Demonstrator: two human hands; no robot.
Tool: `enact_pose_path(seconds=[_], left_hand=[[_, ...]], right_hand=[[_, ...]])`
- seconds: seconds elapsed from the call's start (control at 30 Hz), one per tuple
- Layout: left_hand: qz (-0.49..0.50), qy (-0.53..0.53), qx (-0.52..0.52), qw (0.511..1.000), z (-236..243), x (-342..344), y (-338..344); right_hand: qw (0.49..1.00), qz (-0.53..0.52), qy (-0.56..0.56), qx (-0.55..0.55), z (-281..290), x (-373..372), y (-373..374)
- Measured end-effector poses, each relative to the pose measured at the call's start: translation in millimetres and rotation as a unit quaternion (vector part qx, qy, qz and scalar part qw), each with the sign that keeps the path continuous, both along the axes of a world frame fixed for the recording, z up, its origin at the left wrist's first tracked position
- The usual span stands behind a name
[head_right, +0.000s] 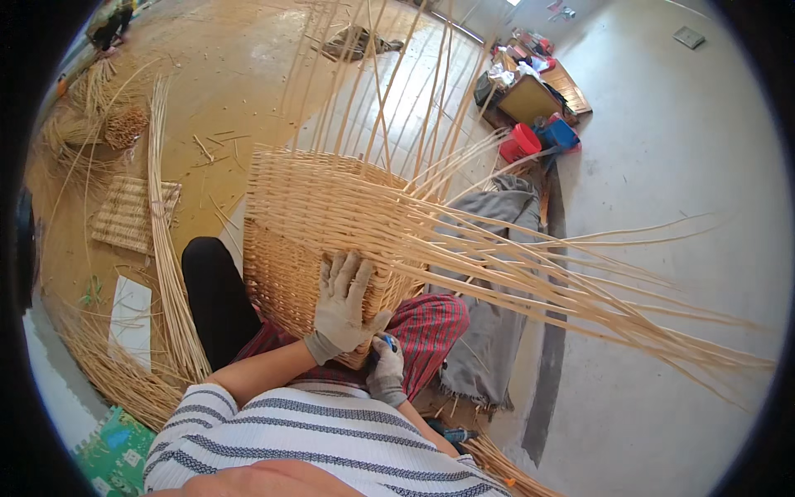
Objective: Weaving a rectangular wicker basket by hand.
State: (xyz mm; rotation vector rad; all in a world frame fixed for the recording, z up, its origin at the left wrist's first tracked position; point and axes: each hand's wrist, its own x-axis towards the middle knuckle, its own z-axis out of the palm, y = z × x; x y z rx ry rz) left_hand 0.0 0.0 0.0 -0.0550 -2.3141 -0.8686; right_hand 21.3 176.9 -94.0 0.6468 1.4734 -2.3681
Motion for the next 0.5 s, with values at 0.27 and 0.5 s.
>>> enact_pose_path(seconds=[0.27,0.5], left_hand=[[0.123,0.015,-0.005,0.992,39,-41,-42],[0.192,-0.021,-0.027,0.981,51,-77,-131]], right_hand=[[0.976,0.169,0.101,-0.089,39,-25,-37],[0.916,0.294,0.226,0.156,89,-78,-44]])
